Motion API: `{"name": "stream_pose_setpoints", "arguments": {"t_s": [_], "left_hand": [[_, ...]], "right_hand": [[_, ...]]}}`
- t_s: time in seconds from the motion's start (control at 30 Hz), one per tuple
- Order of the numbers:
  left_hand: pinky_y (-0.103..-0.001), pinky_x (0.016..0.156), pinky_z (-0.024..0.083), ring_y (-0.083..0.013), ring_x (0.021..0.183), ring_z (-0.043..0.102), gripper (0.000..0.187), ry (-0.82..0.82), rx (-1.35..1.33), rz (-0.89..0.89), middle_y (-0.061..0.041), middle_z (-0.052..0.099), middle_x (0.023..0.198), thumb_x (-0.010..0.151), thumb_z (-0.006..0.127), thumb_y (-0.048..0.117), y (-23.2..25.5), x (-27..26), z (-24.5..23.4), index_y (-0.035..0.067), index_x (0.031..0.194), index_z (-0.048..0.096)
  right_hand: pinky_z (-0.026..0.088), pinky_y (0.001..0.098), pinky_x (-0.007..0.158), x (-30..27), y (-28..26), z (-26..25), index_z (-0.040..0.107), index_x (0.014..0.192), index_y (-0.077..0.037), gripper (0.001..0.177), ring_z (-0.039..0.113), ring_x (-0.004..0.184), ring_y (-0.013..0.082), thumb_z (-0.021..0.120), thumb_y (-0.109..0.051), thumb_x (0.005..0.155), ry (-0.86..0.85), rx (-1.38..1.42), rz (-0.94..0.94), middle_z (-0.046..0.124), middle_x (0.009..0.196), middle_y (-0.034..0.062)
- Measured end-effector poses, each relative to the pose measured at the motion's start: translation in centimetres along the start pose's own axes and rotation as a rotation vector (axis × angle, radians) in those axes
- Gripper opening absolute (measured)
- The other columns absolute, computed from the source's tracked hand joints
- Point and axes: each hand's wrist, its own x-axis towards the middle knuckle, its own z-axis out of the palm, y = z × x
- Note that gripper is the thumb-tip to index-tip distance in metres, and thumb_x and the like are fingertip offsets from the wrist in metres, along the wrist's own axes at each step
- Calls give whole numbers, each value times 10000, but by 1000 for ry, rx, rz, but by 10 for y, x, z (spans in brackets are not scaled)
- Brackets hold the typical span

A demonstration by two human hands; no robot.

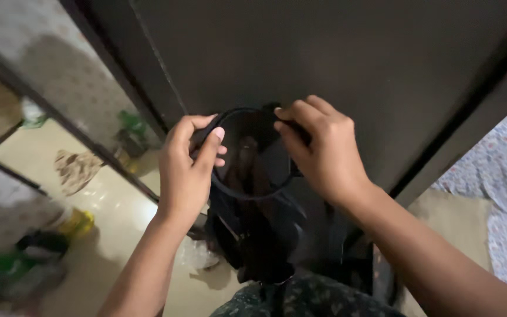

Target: The person fluffs a pillow, handles a belt, and then unfolds and refolds a blue shirt and a pair of patterned shorts before picking up a comb.

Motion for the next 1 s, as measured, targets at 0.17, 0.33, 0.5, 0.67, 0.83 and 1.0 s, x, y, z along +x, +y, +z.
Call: {"name": "stream_pose_setpoints", "arguments": {"t_s": [0.17,0.33,0.5,0.67,0.83,1.0], "left_hand": [[-295,647,527,-171,819,615,125,-18,118,138,-92,574,993,927,611,110,-34,6,-2,7,957,548],[-376,785,471,-300,927,612,131,-69,180,361,-118,584,969,953,605,100,-73,-13,-2,19,935,504],[-365,691,462,-297,795,596,162,-152,179,186,-131,598,862,923,628,128,-99,-17,1,11,925,516],[-323,718,504,-211,777,611,230,-151,25,-28,-106,643,844,881,697,211,-103,-21,-4,21,963,599],[-292,824,519,-147,912,618,384,32,-381,-9,-45,638,1002,997,506,402,-102,-17,-21,42,1085,606],[-271,823,493,-133,888,569,354,177,-458,31,-37,581,969,1080,413,385,-94,-11,-19,52,1101,532]], "right_hand": [[477,371,550,-11,4,32,656,947,-6,113,601,626,266,672,-74,858,2,-235,62,599,811,118],[499,387,616,-41,3,50,643,938,-30,112,614,702,298,652,-64,832,24,-320,67,602,831,110],[525,349,590,-51,-5,58,661,957,-25,127,644,666,254,667,-65,836,12,-189,289,618,810,104],[535,309,620,-60,-12,47,693,1008,-33,160,679,714,205,658,-46,852,31,-134,373,682,910,117],[567,250,667,-76,-22,29,680,1044,-12,175,683,767,113,578,-57,910,155,93,662,725,900,70],[538,231,649,-101,-33,-4,654,1059,20,190,648,725,105,538,-79,946,301,319,797,674,860,50]]}}
